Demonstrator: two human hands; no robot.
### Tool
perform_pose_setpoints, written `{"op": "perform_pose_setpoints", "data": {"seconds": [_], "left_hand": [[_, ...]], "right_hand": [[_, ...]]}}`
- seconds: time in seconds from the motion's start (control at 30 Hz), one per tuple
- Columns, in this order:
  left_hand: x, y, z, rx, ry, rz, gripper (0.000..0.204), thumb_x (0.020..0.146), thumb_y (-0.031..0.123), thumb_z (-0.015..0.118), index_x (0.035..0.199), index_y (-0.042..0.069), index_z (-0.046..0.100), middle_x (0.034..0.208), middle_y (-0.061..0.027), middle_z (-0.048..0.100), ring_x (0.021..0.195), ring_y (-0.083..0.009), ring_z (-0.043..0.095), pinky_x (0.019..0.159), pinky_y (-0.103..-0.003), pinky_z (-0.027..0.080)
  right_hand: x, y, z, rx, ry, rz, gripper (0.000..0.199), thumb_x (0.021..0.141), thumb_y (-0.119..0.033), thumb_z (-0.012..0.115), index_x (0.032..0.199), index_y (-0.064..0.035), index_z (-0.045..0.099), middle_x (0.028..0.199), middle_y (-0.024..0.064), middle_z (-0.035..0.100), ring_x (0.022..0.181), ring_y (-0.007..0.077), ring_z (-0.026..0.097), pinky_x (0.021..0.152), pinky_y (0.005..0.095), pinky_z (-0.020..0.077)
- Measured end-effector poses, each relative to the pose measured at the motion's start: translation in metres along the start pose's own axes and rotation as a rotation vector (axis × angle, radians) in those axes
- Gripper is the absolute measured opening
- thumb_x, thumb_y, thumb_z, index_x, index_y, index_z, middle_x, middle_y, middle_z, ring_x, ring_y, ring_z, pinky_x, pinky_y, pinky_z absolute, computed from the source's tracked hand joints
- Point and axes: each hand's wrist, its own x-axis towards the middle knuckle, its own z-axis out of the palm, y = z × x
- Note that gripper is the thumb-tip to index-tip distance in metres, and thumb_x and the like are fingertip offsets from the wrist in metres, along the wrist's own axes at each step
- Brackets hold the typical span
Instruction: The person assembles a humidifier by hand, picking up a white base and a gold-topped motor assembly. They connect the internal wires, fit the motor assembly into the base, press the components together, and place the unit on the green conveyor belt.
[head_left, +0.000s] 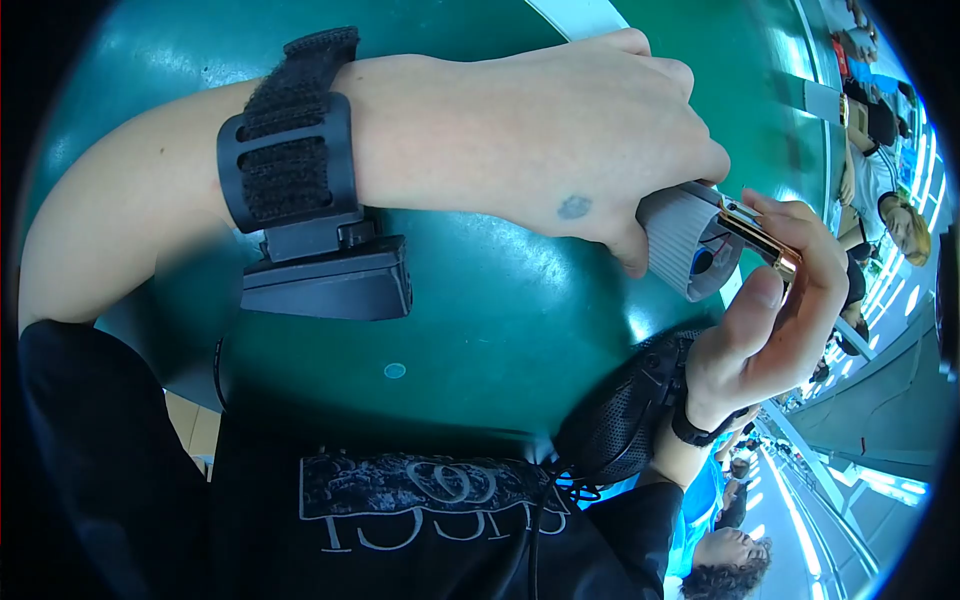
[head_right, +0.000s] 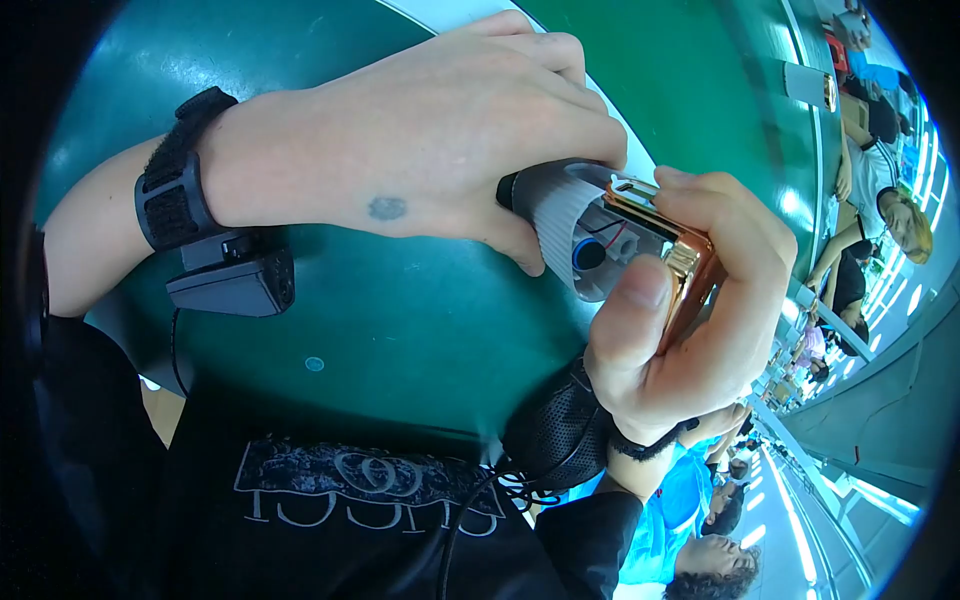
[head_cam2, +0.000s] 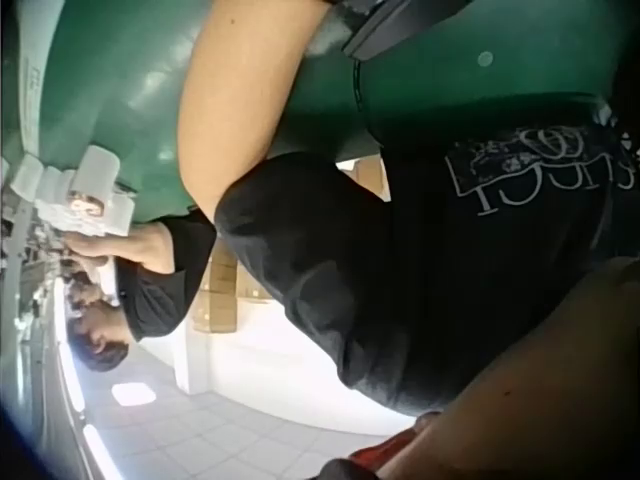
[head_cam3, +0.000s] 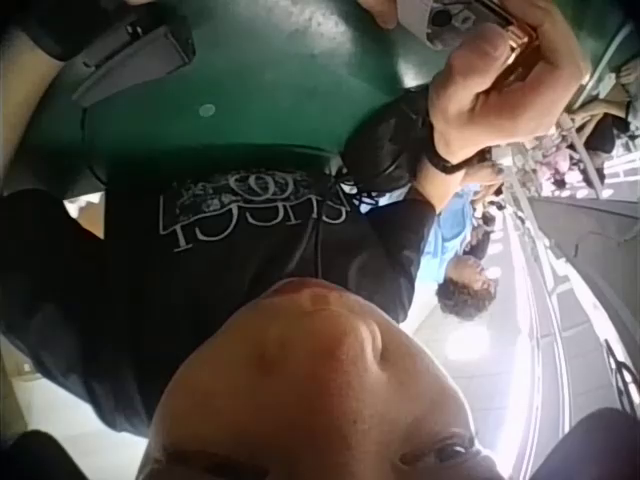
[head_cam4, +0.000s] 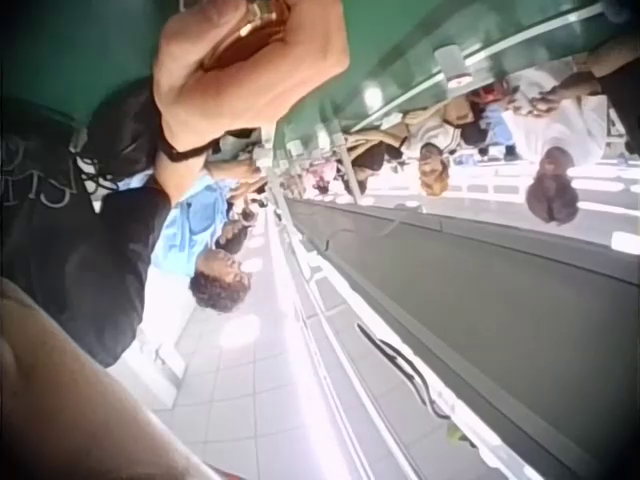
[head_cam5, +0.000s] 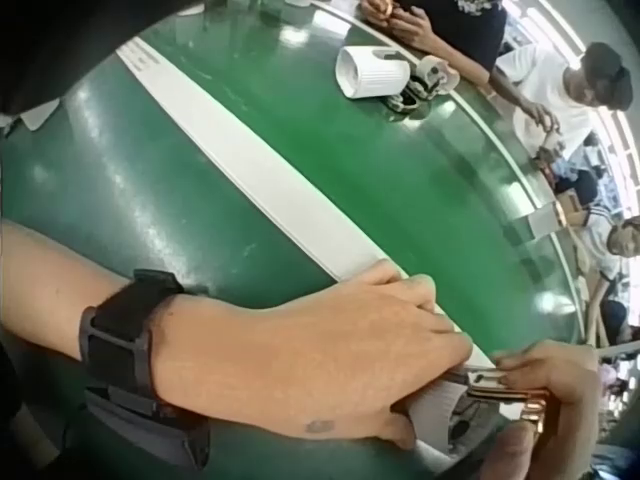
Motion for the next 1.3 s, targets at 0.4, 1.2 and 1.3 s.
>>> {"op": "perform_pose_setpoints", "data": {"seconds": [0.4, 1.2, 1.3], "left_hand": [[0.004, 0.009, -0.004, 0.041, -0.143, -0.025, 0.036, 0.075, 0.036, 0.081, 0.079, 0.002, 0.072, 0.066, -0.0098, 0.067, 0.070, -0.0261, 0.067, 0.072, -0.038, 0.050], [0.039, 0.017, -0.043, -0.367, -0.471, -0.362, 0.040, 0.081, 0.043, 0.075, 0.076, 0.003, 0.073, 0.064, -0.0097, 0.066, 0.070, -0.0274, 0.067, 0.073, -0.038, 0.051], [0.050, 0.037, -0.068, -0.451, -0.512, -0.506, 0.041, 0.082, 0.044, 0.075, 0.078, 0.003, 0.074, 0.064, -0.0099, 0.066, 0.072, -0.0278, 0.068, 0.074, -0.038, 0.052]], "right_hand": [[0.002, -0.009, -0.004, -0.085, -0.103, 0.016, 0.035, 0.104, -0.027, 0.052, 0.115, 0.0065, 0.058, 0.110, 0.0198, 0.065, 0.103, 0.0295, 0.068, 0.095, 0.0389, 0.0510], [0.016, -0.011, 0.004, -0.160, -0.313, 0.038, 0.043, 0.075, -0.009, 0.076, 0.113, 0.0001, 0.059, 0.107, 0.0150, 0.060, 0.090, 0.0302, 0.062, 0.082, 0.0365, 0.0503], [0.019, -0.019, -0.010, -0.125, -0.266, 0.008, 0.039, 0.074, -0.006, 0.075, 0.110, -0.0005, 0.059, 0.105, 0.0151, 0.059, 0.088, 0.0321, 0.062, 0.078, 0.0367, 0.0508]]}}
